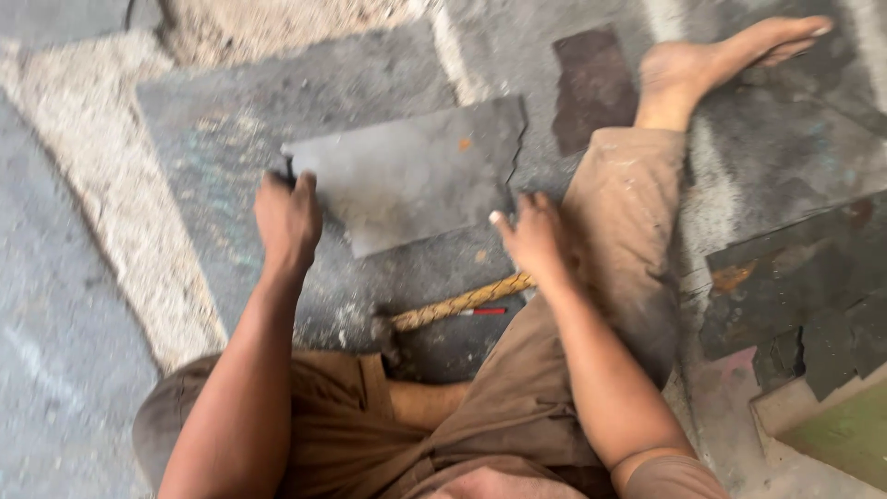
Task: The person sits on a tiled floor and uses a hammer and chisel to shape and cut metal sheets. They repeatedly position the chisel along the edges of the metal and strike it with the hammer to create cuts and bends. The person also inspects the metal pieces by holding them up and turning them over.
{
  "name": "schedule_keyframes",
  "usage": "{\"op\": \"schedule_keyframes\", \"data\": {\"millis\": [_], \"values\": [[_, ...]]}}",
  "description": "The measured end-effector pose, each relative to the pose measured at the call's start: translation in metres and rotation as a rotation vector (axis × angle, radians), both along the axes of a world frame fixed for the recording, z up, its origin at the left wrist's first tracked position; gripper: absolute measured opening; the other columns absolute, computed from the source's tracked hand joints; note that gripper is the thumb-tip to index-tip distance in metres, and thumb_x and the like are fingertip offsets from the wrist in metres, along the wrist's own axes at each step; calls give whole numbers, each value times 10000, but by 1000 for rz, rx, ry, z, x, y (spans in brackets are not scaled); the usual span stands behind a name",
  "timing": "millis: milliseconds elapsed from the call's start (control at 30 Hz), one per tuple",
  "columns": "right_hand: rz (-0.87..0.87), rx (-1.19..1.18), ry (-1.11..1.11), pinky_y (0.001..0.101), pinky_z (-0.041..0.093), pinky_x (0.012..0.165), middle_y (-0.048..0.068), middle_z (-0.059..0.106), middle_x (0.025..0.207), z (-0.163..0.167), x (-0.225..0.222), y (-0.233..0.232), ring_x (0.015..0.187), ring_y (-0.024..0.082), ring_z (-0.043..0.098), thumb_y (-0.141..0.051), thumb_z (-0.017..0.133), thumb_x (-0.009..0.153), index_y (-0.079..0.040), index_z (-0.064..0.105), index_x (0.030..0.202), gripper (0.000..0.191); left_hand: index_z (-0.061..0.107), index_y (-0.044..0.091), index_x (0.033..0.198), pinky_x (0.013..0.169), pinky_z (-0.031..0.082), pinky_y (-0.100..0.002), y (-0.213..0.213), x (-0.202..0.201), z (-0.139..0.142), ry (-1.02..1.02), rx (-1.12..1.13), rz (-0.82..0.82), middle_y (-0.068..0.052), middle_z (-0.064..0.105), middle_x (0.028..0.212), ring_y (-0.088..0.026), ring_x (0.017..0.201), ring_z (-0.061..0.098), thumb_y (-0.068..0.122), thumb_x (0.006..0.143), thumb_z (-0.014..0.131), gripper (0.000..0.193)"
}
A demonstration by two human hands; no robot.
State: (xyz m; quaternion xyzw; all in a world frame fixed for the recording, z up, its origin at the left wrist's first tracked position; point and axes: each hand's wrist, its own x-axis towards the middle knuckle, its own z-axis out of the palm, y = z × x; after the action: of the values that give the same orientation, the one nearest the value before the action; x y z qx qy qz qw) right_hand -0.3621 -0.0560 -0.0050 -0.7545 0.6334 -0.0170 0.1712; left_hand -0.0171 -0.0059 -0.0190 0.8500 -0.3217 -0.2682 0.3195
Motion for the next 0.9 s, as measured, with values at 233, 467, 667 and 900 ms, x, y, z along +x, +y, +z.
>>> {"op": "schedule_keyframes", "data": {"millis": [233, 467, 667, 900], "values": [[-38, 203, 122, 422, 508, 985, 205, 438, 1396, 16, 20, 0, 1216, 316, 544, -440, 639, 956, 56, 522, 1400, 676, 640, -31, 1016, 563, 500, -338, -5, -8, 16, 516, -200, 172, -113, 678, 852, -181, 651, 612, 212, 942, 743, 275], [158, 124, 132, 390, 490, 999, 171, 502, 1257, 35, 23, 9, 1143, 279, 533, -550, 636, 967, 116, 551, 1353, 774, 539, 106, 825, 464, 348, -293, -6, 17, 38, 691, -468, 392, 12, 556, 740, -77, 563, 490, -20, 871, 809, 301], [353, 53, -95, 456, 445, 1013, 202, 542, 1245, 30, 36, 38, 1183, 353, 530, -531, 705, 882, -31, 558, 1431, 757, 510, 38, 899, 531, 378, -294, 24, 75, 59, 406, -664, 480, -38, 578, 832, -98, 658, 498, -67, 957, 814, 326], [536, 422, 212, 462, 484, 1031, 119, 554, 1283, 35, 43, 56, 1247, 307, 542, -644, 812, 708, -125, 630, 1316, 820, 729, -28, 1011, 756, 509, -350, 48, 96, 44, 135, -420, 244, -124, 750, 912, -205, 804, 638, 157, 909, 759, 213]]}}
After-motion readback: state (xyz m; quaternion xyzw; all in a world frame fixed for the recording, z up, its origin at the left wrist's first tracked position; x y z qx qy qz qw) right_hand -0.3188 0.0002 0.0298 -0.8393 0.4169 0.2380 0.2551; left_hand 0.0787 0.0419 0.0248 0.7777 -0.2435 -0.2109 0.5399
